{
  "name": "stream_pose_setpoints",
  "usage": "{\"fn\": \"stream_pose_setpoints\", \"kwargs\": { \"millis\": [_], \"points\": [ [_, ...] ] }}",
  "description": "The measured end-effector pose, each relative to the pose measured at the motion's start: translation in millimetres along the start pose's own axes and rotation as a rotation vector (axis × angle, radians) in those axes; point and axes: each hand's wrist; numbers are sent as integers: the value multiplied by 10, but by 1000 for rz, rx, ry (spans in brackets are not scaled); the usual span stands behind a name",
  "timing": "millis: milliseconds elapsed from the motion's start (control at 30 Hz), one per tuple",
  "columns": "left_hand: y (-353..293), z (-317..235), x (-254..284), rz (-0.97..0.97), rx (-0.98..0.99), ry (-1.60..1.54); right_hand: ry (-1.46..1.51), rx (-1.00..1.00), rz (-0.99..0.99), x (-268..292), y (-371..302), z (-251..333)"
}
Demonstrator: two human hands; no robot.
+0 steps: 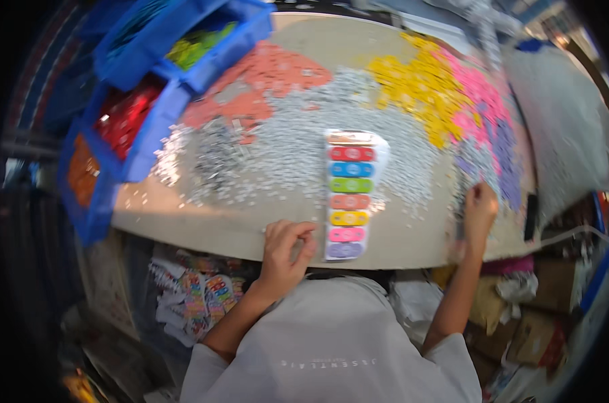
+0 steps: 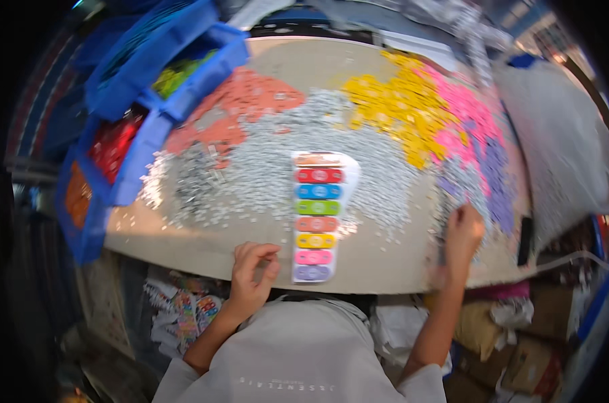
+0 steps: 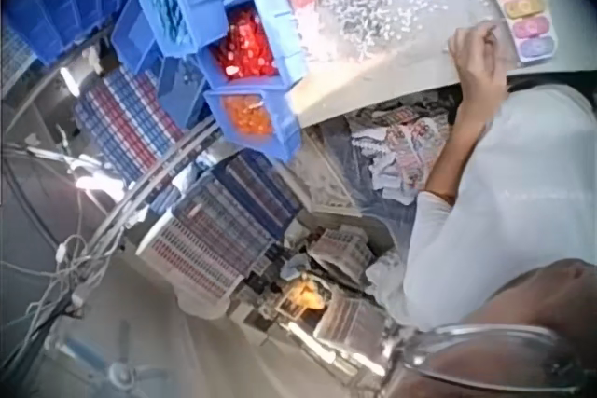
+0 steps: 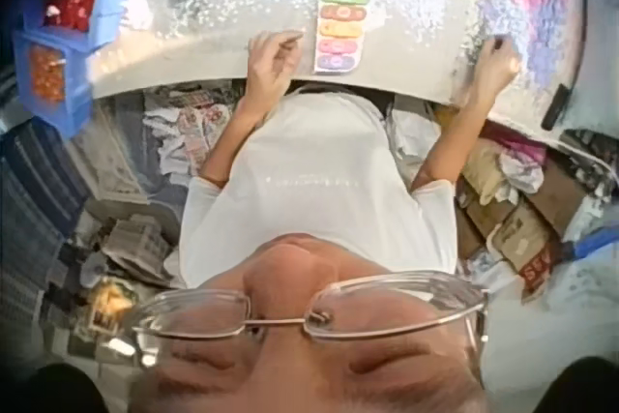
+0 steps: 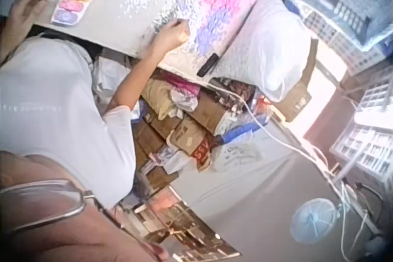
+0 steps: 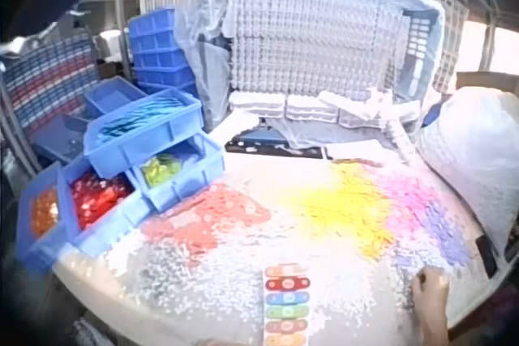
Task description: Assemble a toy xylophone by placing colored plates onto a plastic frame and securing them with small white pins.
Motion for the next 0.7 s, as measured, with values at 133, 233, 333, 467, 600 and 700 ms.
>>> {"fn": "stream_pose_setpoints", "kwargs": {
  "millis": [133, 233, 333, 467, 600, 700],
  "points": [
    [117, 125, 515, -202, -132, 464, 132, -37, -26, 176, -35, 226],
    [231, 351, 1062, -510, 127, 433, 771, -268, 214, 179, -187, 562],
    [234, 691, 1705, -592, 40, 768, 1084, -322, 529, 122, -377, 1136],
    [262, 939, 1894, -524, 104, 650, 1247, -408, 651, 2, -491, 1349],
    [292, 1206, 1827, -538, 163, 590, 1290, -460, 608, 22, -460, 1365],
    [298, 1331, 1836, -561, 174, 472, 1303, -469, 600, 15, -457, 1366]
  ]
}}
Point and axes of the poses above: each hand's wrist, its own y-axis towards the middle knuckle, its own x-axis out of the back of the hand, z = x × y, and after that the axes turned 8 degrees about z, right-handed
